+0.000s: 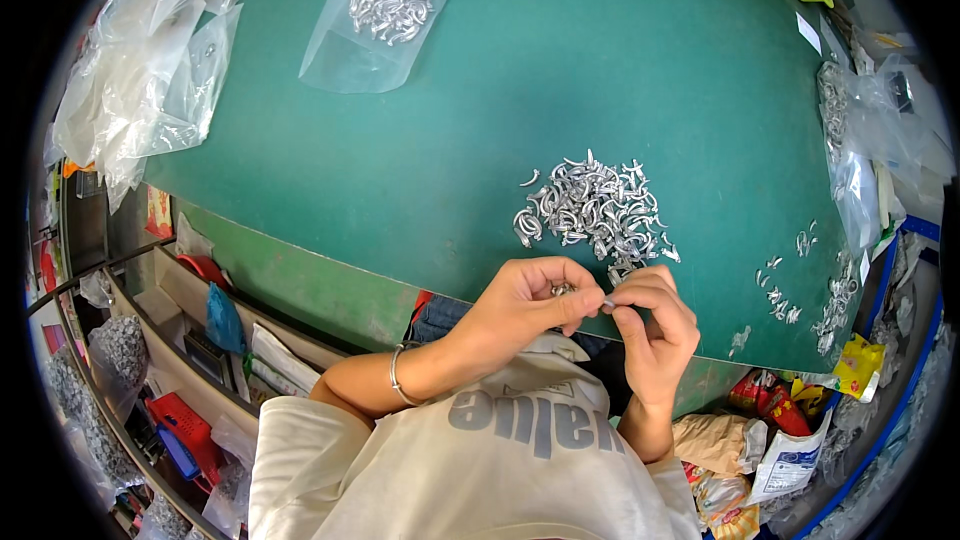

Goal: The person sits at a green workbench and assembles small silver metal components by hand. They pick up individual pieces from a pile, connect them, and place the finished units into a clear plastic bag.

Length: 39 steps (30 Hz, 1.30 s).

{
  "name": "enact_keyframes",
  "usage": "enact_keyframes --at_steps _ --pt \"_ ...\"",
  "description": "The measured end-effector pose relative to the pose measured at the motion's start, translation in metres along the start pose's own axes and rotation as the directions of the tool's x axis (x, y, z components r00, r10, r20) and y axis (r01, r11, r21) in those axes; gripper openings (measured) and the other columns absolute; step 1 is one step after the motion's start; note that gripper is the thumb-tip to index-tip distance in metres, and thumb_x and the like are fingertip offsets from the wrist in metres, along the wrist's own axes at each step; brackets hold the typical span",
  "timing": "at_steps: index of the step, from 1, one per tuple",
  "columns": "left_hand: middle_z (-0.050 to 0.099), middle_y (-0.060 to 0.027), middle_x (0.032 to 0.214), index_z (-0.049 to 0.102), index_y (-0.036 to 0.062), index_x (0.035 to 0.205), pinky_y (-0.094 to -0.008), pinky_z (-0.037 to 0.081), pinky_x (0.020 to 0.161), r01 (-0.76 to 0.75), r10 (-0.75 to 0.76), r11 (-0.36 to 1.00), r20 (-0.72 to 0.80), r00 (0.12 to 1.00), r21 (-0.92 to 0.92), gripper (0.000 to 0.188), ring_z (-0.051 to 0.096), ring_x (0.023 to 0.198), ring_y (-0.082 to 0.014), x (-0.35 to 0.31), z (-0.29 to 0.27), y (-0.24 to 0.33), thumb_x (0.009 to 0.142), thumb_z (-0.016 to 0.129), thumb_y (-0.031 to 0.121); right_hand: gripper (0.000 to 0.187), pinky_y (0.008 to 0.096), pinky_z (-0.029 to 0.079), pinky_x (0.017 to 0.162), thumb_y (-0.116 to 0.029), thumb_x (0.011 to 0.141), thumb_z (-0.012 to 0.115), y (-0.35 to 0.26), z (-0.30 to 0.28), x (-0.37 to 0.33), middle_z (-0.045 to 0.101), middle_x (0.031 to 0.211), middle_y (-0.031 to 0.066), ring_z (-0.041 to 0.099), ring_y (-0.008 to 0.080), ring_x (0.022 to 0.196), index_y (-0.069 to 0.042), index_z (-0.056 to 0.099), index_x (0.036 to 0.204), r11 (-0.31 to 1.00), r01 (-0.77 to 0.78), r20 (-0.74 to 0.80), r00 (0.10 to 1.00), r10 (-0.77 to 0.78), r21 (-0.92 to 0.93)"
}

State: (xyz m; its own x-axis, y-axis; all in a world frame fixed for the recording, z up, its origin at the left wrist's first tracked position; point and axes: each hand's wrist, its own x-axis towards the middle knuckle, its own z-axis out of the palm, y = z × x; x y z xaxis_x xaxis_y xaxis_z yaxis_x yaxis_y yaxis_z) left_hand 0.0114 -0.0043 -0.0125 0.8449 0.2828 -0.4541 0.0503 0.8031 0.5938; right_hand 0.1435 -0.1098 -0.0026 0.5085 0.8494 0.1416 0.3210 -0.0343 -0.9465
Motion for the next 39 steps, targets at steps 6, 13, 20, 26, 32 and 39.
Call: enact_keyframes --at_steps 6,13,20,26,32,39 --pt "0.054 -0.0138 0.091 0.05 0.0052 0.084 -0.0286 0.044 0.07 0.026 0.055 0.918 0.192 0.98 -0.395 0.013 0.049 0.078 -0.0128 0.003 -0.004 -0.004 0.09 0.048 0.017 0.019 0.0329 0.039 0.069 0.001 0.071 0.066 0.016 0.004 0.018 0.058 0.083 0.0073 0.051 0.0222 0.078 -0.004 0.066 0.089 0.888 0.002 -0.133 0.989 -0.071 -0.459" --pt "0.055 -0.0067 0.089 0.055 0.003 0.096 -0.0258 0.043 0.068 -0.044 0.055 0.961 0.036 0.998 -0.273 0.015 0.048 0.073 -0.0108 0.004 -0.004 -0.007 0.091 0.049 0.016 0.013 0.0328 0.033 0.07 -0.002 0.07 0.068 0.017 0.005 0.028 0.056 0.083 0.0039 0.048 0.0217 0.077 -0.006 0.063 0.081 0.736 0.076 -0.046 0.989 -0.144 -0.673" --pt "0.055 0.0002 0.086 0.058 0.0011 0.102 -0.0179 0.037 0.059 -0.25 0.265 0.96 -0.13 0.955 0.124 0.018 0.044 0.07 -0.0029 0.005 0.008 -0.006 0.084 0.059 0.001 0.009 0.0218 0.038 0.068 0.008 0.077 0.063 0.006 0.003 0.008 0.062 0.081 0.0059 0.051 0.0093 0.076 0.002 0.06 0.082 0.943 -0.23 -0.163 0.948 0.273 0.242" --pt "0.058 -0.0017 0.09 0.061 -0.0004 0.096 -0.0177 0.036 0.058 -0.275 0.301 0.936 -0.094 0.949 0.22 0.015 0.044 0.07 -0.003 0.006 0.007 -0.008 0.082 0.06 -0.004 0.011 0.0227 0.04 0.069 0.01 0.076 0.063 0.005 0.005 0.0 0.062 0.081 0.0079 0.053 0.0113 0.075 0.002 0.06 0.084 0.856 -0.296 -0.051 0.936 0.349 0.423" --pt "0.059 -0.0019 0.089 0.063 -0.0012 0.092 -0.0181 0.035 0.057 -0.22 0.244 0.95 -0.088 0.966 0.222 0.009 0.045 0.071 -0.0024 0.004 0.006 -0.005 0.083 0.06 -0.003 0.011 0.0257 0.042 0.069 0.01 0.076 0.063 0.002 0.004 -0.002 0.061 0.083 0.0098 0.054 0.0147 0.077 0.003 0.06 0.084 0.9 -0.209 -0.072 0.964 0.255 0.382" --pt "0.059 -0.0013 0.088 0.063 -0.0003 0.092 -0.018 0.034 0.057 -0.195 0.22 0.954 -0.089 0.971 0.228 0.008 0.046 0.071 -0.0023 0.0 0.007 0.0 0.084 0.059 -0.001 0.013 0.0281 0.042 0.066 0.008 0.07 0.066 -0.006 0.005 0.001 0.062 0.076 0.0103 0.053 0.0195 0.073 0.003 0.062 0.081 0.985 -0.035 -0.123 0.991 0.056 0.17"
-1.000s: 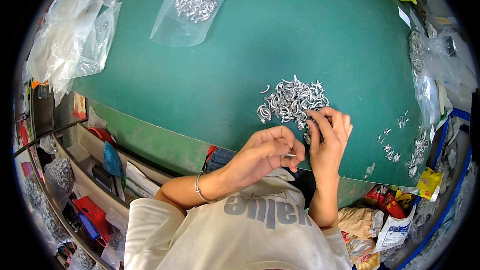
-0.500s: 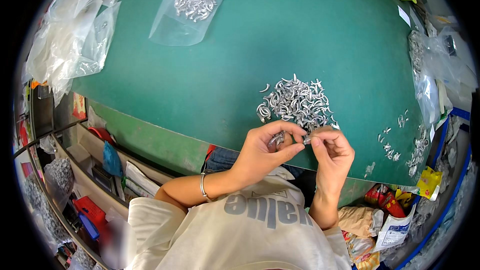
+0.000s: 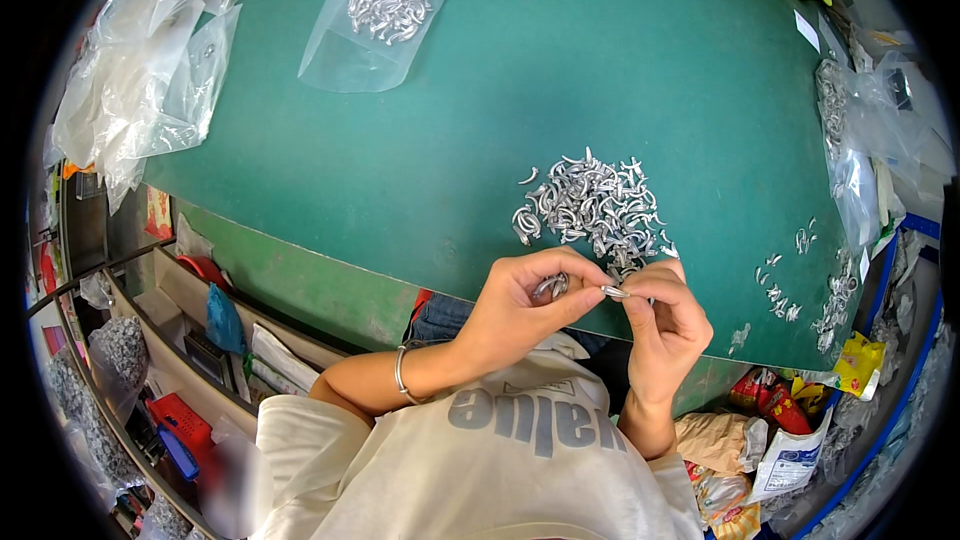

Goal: The person sits at a green workbench and assembles small silver metal components by hand. They pick up individual pieces from a pile, connect them, and place the finished units into a clear plastic bag.

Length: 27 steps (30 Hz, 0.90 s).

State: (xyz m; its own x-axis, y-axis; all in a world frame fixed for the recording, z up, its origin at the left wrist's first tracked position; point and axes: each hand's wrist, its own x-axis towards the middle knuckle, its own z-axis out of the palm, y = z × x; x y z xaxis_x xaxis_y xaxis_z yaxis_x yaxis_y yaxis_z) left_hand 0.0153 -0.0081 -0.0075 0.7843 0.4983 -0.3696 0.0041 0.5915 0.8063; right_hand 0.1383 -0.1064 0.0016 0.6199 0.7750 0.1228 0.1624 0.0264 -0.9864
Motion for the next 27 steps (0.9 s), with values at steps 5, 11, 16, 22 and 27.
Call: enact_keyframes --at_steps 5,11,16,22,27 --pt "0.058 -0.0014 0.086 0.062 -0.0005 0.093 -0.0182 0.036 0.058 0.016 -0.013 0.996 0.042 0.999 -0.09 0.009 0.047 0.071 -0.0035 0.0 0.0 0.0 0.085 0.059 0.002 0.013 0.0295 0.041 0.064 0.004 0.068 0.069 -0.005 0.0 0.002 0.062 0.073 0.011 0.052 0.0216 0.07 0.002 0.062 0.079 0.959 0.19 0.045 0.982 -0.184 -0.212" --pt "0.052 -0.0015 0.076 0.054 0.0009 0.089 -0.0195 0.028 0.05 0.121 -0.091 0.962 0.133 0.987 -0.246 0.008 0.039 0.061 -0.004 0.0 -0.002 0.0 0.086 0.055 0.008 0.009 0.0287 0.04 0.063 0.004 0.071 0.066 -0.007 0.008 0.003 0.06 0.072 0.0089 0.052 0.0208 0.068 0.0 0.059 0.075 0.986 0.063 0.021 0.998 -0.061 -0.156" --pt "0.048 -0.0036 0.072 0.049 0.0033 0.082 -0.0207 0.024 0.047 0.189 -0.133 0.923 0.184 0.974 -0.334 0.008 0.033 0.055 -0.0045 -0.002 -0.007 0.003 0.085 0.05 0.01 0.008 0.0272 0.041 0.062 0.006 0.072 0.064 -0.001 0.001 0.003 0.059 0.074 0.0082 0.051 0.0181 0.066 0.001 0.059 0.077 0.988 -0.125 0.152 0.979 0.138 -0.096" --pt "0.052 -0.008 0.075 0.046 0.0035 0.078 -0.0209 0.031 0.049 0.155 0.017 0.857 0.327 0.945 -0.492 0.014 0.037 0.053 -0.0068 0.002 -0.012 0.0 0.087 0.045 0.015 0.014 0.0309 0.037 0.067 0.0 0.072 0.068 0.013 0.008 0.031 0.059 0.077 0.0059 0.051 0.0199 0.073 -0.003 0.063 0.084 0.65 0.109 -0.003 0.986 -0.168 -0.752" --pt "0.053 -0.0058 0.078 0.054 0.0003 0.088 -0.0213 0.032 0.051 0.179 -0.121 0.885 0.159 0.98 -0.43 0.018 0.04 0.059 -0.007 0.005 -0.007 -0.006 0.091 0.042 0.013 0.012 0.031 0.035 0.068 0.0 0.073 0.066 0.023 0.006 0.034 0.059 0.08 0.0043 0.051 0.0187 0.073 -0.003 0.062 0.084 0.613 0.181 0.086 0.98 -0.182 -0.769"
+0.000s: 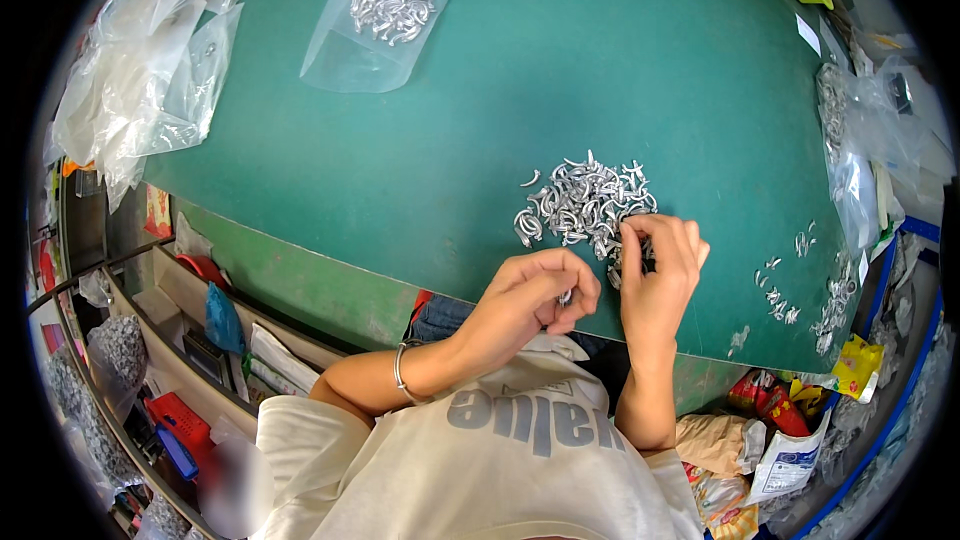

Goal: The person sits at a green workbench and assembles small silver metal components by hand. They pick up individual pieces from a pile, connect them, and place the finished units into a clear plastic bag.

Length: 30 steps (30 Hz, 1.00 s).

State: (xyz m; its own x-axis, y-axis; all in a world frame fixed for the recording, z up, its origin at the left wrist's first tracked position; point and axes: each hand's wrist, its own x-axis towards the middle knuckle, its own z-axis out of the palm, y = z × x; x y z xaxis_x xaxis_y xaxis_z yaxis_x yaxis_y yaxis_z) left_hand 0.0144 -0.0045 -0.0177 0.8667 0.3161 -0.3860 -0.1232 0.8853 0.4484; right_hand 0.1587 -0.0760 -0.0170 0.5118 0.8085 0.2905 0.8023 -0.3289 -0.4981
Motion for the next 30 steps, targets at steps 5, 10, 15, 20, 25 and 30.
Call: enact_keyframes --at_steps 5,10,15,20,25,30 --pt "0.056 -0.0046 0.088 0.058 -0.0008 0.104 -0.0202 0.036 0.056 -0.114 0.139 0.973 -0.117 0.983 0.203 0.019 0.043 0.065 -0.0071 0.003 0.001 -0.008 0.092 0.05 0.011 0.007 0.0257 0.039 0.07 0.002 0.08 0.061 -0.001 -0.012 -0.02 0.059 0.084 0.0051 0.054 0.0129 0.075 0.0 0.06 0.086 0.637 -0.341 0.201 0.937 0.285 0.691" --pt "0.058 -0.0027 0.088 0.059 -0.0007 0.104 -0.0192 0.037 0.055 -0.112 0.156 0.944 -0.119 0.981 0.311 0.018 0.045 0.065 -0.0044 -0.001 0.009 -0.001 0.087 0.058 0.007 0.005 0.0242 0.041 0.072 0.002 0.084 0.058 -0.012 -0.019 -0.027 0.059 0.086 0.008 0.054 0.0132 0.08 0.003 0.059 0.088 0.256 -0.441 0.374 0.887 0.272 0.86" --pt "0.059 -0.0009 0.08 0.06 0.0 0.097 -0.0187 0.035 0.052 -0.137 0.176 0.935 -0.09 0.98 0.328 0.014 0.044 0.061 -0.0037 -0.003 0.01 0.001 0.086 0.061 0.008 0.005 0.0245 0.04 0.071 0.004 0.082 0.059 -0.013 -0.018 -0.03 0.059 0.084 0.0073 0.051 0.0124 0.076 0.003 0.059 0.087 0.322 -0.433 0.367 0.897 0.247 0.842" --pt "0.055 -0.003 0.076 0.056 0.0021 0.082 -0.0197 0.031 0.05 -0.014 0.027 0.986 -0.073 0.997 0.165 0.013 0.038 0.056 -0.0048 -0.004 0.006 0.001 0.089 0.054 0.014 0.004 0.0243 0.04 0.07 0.004 0.08 0.061 -0.012 -0.02 -0.03 0.059 0.08 0.0057 0.05 0.0114 0.073 0.003 0.06 0.083 0.337 -0.489 0.444 0.872 0.206 0.805" --pt "0.053 -0.0084 0.074 0.048 0.0033 0.075 -0.0212 0.03 0.048 0.035 -0.033 0.999 0.091 0.995 -0.021 0.014 0.036 0.054 -0.0068 -0.004 0.003 0.007 0.087 0.045 0.011 0.01 0.0275 0.041 0.068 0.004 0.074 0.065 -0.004 -0.011 -0.015 0.06 0.08 0.008 0.052 0.0167 0.073 0.001 0.062 0.083 0.805 -0.278 0.144 0.961 0.237 0.525" --pt "0.055 -0.008 0.076 0.049 0.0023 0.081 -0.0221 0.033 0.048 0.022 -0.013 0.998 0.138 0.99 -0.062 0.011 0.04 0.055 -0.0071 -0.003 0.004 0.009 0.086 0.044 0.01 0.014 0.0334 0.035 0.071 -0.003 0.071 0.068 -0.002 0.006 0.0 0.059 0.087 0.0051 0.051 0.0228 0.08 -0.004 0.064 0.084 0.998 -0.048 0.012 0.999 0.047 0.046"
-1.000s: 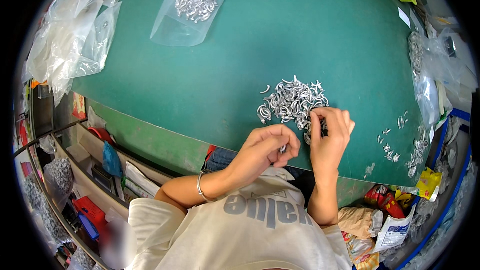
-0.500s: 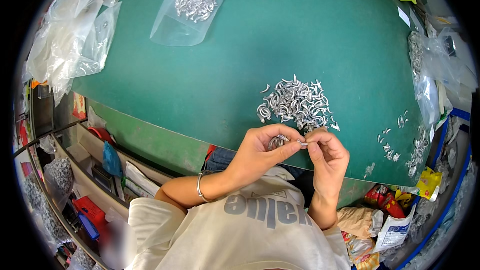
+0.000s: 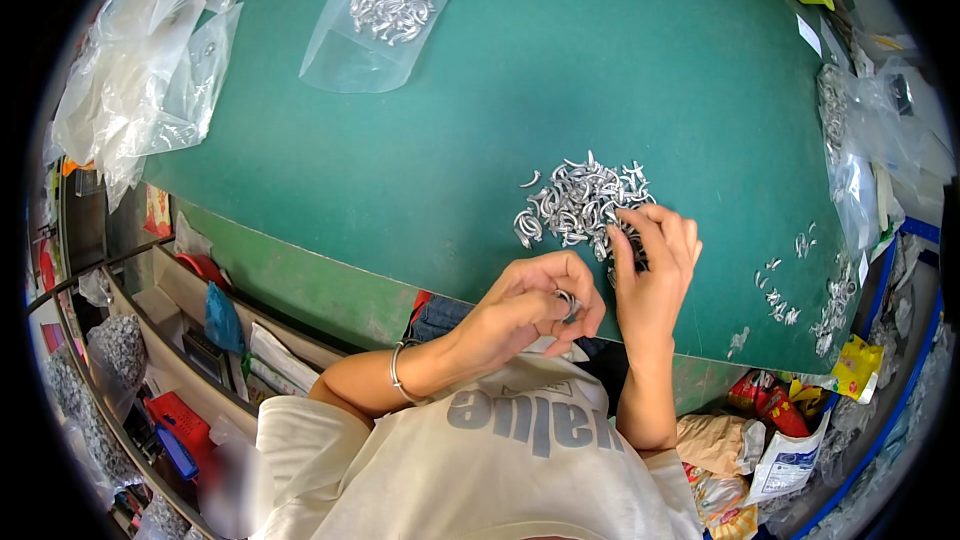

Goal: The person sits at a green workbench and assembles small silver metal components by hand. They pick up individual pieces from a pile, connect them, and place the finished units into a clear plastic bag.

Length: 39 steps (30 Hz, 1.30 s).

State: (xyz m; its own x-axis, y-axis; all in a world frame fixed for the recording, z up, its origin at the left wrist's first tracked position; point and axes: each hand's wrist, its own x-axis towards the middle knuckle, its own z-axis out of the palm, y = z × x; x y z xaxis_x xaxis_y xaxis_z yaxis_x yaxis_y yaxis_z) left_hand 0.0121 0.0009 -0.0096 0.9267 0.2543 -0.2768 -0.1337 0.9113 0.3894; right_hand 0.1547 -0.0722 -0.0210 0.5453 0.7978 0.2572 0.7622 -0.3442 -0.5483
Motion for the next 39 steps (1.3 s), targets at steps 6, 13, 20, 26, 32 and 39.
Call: enact_keyframes --at_steps 6,13,20,26,32,39 --pt "0.051 0.0 0.077 0.057 -0.0002 0.093 -0.0183 0.032 0.05 0.011 0.035 0.986 -0.272 0.962 0.167 0.012 0.04 0.059 -0.0032 -0.001 -0.005 -0.009 0.089 0.053 0.01 0.01 0.0328 0.035 0.07 -0.002 0.072 0.067 -0.002 -0.002 0.0 0.059 0.083 0.0054 0.052 0.0225 0.078 -0.004 0.061 0.08 0.997 -0.005 -0.015 1.0 0.007 0.083" --pt "0.052 0.0028 0.08 0.06 0.0003 0.104 -0.0167 0.035 0.056 -0.132 0.264 0.903 -0.285 0.922 0.409 0.019 0.044 0.071 -0.0014 0.004 0.0 -0.01 0.085 0.06 0.002 0.01 0.0322 0.044 0.066 0.006 0.071 0.064 -0.013 -0.022 -0.014 0.061 0.076 0.0107 0.055 0.0248 0.073 0.001 0.06 0.079 0.915 0.005 0.056 0.998 -0.03 0.404" --pt "0.056 0.0015 0.084 0.061 -0.0008 0.099 -0.0159 0.037 0.06 -0.141 0.27 0.877 -0.228 0.936 0.46 0.014 0.045 0.074 -0.0014 0.002 0.002 -0.01 0.084 0.06 0.002 0.011 0.0303 0.044 0.065 0.007 0.069 0.065 -0.017 -0.027 -0.018 0.061 0.075 0.0094 0.054 0.0228 0.072 0.001 0.061 0.078 0.872 -0.004 0.085 0.995 -0.043 0.49" --pt "0.054 0.0014 0.079 0.058 0.0017 0.087 -0.0181 0.034 0.055 0.002 0.05 0.969 -0.206 0.977 0.247 0.009 0.042 0.066 -0.002 -0.001 -0.001 -0.006 0.086 0.059 0.01 0.012 0.0293 0.043 0.064 0.007 0.068 0.066 -0.017 -0.029 -0.019 0.061 0.073 0.0086 0.054 0.0214 0.07 0.001 0.061 0.077 0.807 -0.068 0.125 0.992 -0.008 0.586" --pt "0.052 -0.005 0.074 0.049 0.0038 0.082 -0.0215 0.031 0.051 0.076 -0.079 0.994 -0.039 0.996 -0.076 0.012 0.038 0.057 -0.0073 0.0 -0.003 0.001 0.086 0.049 0.015 0.011 0.0295 0.043 0.065 0.005 0.069 0.067 -0.007 -0.022 -0.012 0.062 0.076 0.0079 0.054 0.0208 0.071 0.001 0.063 0.079 0.877 -0.184 0.095 0.983 0.158 0.443" --pt "0.053 -0.0082 0.075 0.048 0.0028 0.082 -0.0224 0.034 0.051 -0.085 0.09 0.995 -0.129 0.988 0.046 0.013 0.043 0.058 -0.0098 0.002 -0.01 -0.008 0.086 0.047 0.015 0.016 0.0345 0.032 0.074 -0.004 0.07 0.069 -0.005 -0.009 0.0 0.057 0.087 0.0035 0.049 0.021 0.081 -0.005 0.065 0.085 0.987 0.068 0.087 0.995 -0.056 -0.147"
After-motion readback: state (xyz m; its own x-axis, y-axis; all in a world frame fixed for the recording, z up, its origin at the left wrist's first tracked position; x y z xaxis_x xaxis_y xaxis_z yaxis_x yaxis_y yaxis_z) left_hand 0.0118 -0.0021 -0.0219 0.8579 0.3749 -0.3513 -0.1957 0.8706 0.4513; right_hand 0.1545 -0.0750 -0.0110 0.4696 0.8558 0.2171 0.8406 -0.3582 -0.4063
